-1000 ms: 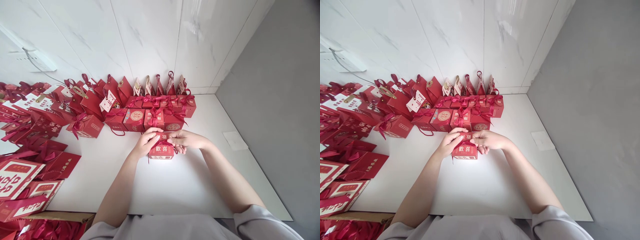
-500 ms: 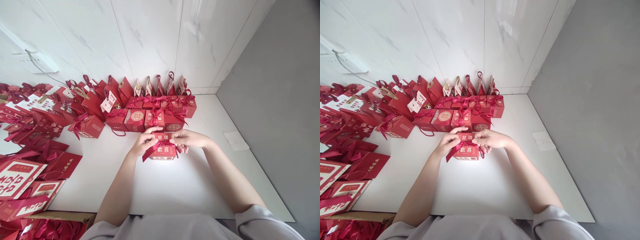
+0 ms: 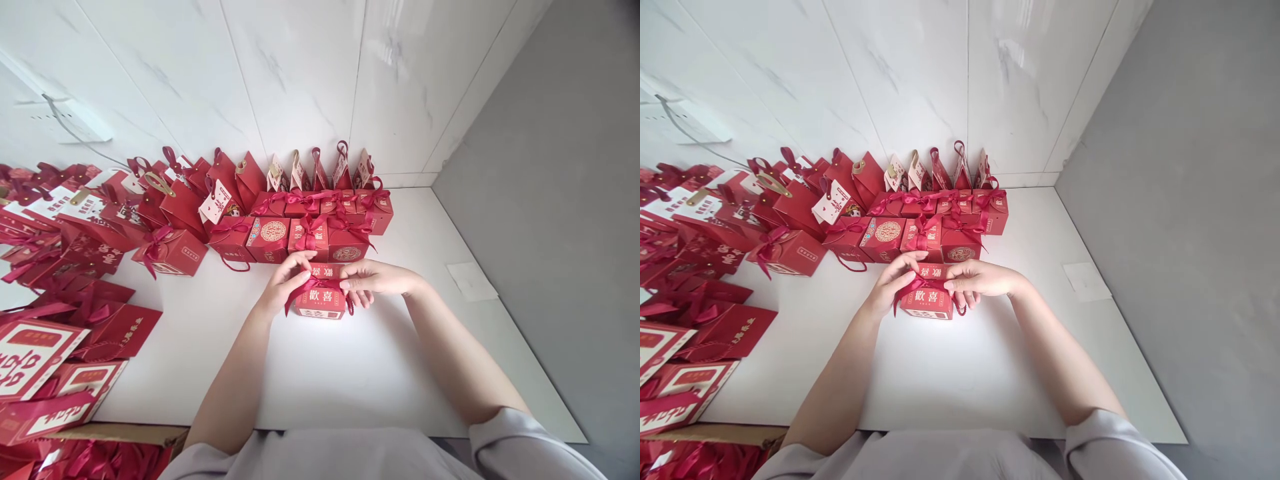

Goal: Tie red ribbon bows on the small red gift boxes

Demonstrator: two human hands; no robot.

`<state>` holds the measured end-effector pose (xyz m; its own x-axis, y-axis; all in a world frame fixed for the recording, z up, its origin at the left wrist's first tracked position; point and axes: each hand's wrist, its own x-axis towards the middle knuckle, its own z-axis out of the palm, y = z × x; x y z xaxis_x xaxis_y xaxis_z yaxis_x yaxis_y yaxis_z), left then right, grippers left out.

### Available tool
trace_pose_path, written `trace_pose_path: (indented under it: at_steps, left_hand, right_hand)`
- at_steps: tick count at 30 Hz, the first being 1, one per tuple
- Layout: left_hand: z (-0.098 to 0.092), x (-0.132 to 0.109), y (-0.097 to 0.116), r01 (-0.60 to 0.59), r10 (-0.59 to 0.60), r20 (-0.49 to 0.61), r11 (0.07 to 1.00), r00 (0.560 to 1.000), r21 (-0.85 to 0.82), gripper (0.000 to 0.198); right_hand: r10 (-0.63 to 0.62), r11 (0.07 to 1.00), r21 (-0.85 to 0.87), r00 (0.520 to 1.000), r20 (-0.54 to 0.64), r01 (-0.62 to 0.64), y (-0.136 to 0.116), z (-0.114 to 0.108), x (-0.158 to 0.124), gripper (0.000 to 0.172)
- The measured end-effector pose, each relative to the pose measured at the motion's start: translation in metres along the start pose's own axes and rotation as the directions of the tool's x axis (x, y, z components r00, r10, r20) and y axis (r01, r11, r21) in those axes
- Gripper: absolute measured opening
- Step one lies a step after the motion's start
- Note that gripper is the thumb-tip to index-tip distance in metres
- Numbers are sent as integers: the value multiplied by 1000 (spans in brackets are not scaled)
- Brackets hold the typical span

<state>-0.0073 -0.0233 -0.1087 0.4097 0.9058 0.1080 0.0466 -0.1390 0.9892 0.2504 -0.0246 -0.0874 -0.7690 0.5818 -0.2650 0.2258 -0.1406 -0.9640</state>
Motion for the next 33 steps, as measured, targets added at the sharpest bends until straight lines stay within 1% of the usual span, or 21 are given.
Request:
trace_pose_path:
  at_steps: [2, 3, 5, 6, 7, 9, 10, 12, 15, 19, 25, 33]
  left_hand:
    - [-5, -3, 7, -18, 42, -121, 981, 992, 194, 18]
    - [-8, -5, 11, 1, 50, -156, 950, 987, 313, 21]
    - [-13, -9, 18, 79, 5, -163, 858, 987, 507, 34]
    - [-15, -10, 20, 117, -43, -144, 823, 989, 555, 39]
    - [-16, -11, 22, 149, -104, -111, 811, 988, 566, 42]
    - [-17, -12, 23, 185, -213, -4, 838, 977, 514, 45]
    - [-16, -12, 23, 186, -239, 55, 862, 969, 471, 47]
    - [-15, -12, 23, 168, -235, 137, 909, 962, 380, 49]
    - [-15, -12, 24, 153, -203, 156, 947, 967, 284, 49]
    - [-17, -13, 23, 202, -243, 184, 955, 952, 217, 47]
    - [-22, -13, 21, 222, -269, 230, 952, 935, 211, 45]
    - [-24, -14, 31, 246, -302, 290, 945, 908, 215, 44]
  right_hand:
    - [-9, 1000, -16, 1000, -11, 8, -2, 0, -1, 38]
    - [-10, 1000, -22, 1000, -16, 10, -3, 0, -2, 39]
    - [-9, 1000, -29, 999, -32, 8, -4, 0, -4, 40]
    - [-8, 1000, -30, 999, -39, 7, -5, 1, -4, 41]
    - [-7, 1000, -30, 999, -46, 6, -5, 1, -4, 42]
    - [-4, 1000, -30, 998, -56, 3, -5, 1, -4, 43]
    - [-2, 1000, -31, 998, -60, 0, -5, 1, -4, 43]
    - [4, 999, -34, 998, -64, -6, -4, 0, -3, 43]
    - [4, 999, -35, 998, -63, -6, -2, 0, -2, 43]
    - [15, 1000, -17, 998, -67, -16, -1, 0, -1, 43]
    - [18, 1000, 3, 997, -76, -18, 1, 2, 1, 43]
    - [19, 1000, -22, 996, -89, -21, -1, 1, 0, 45]
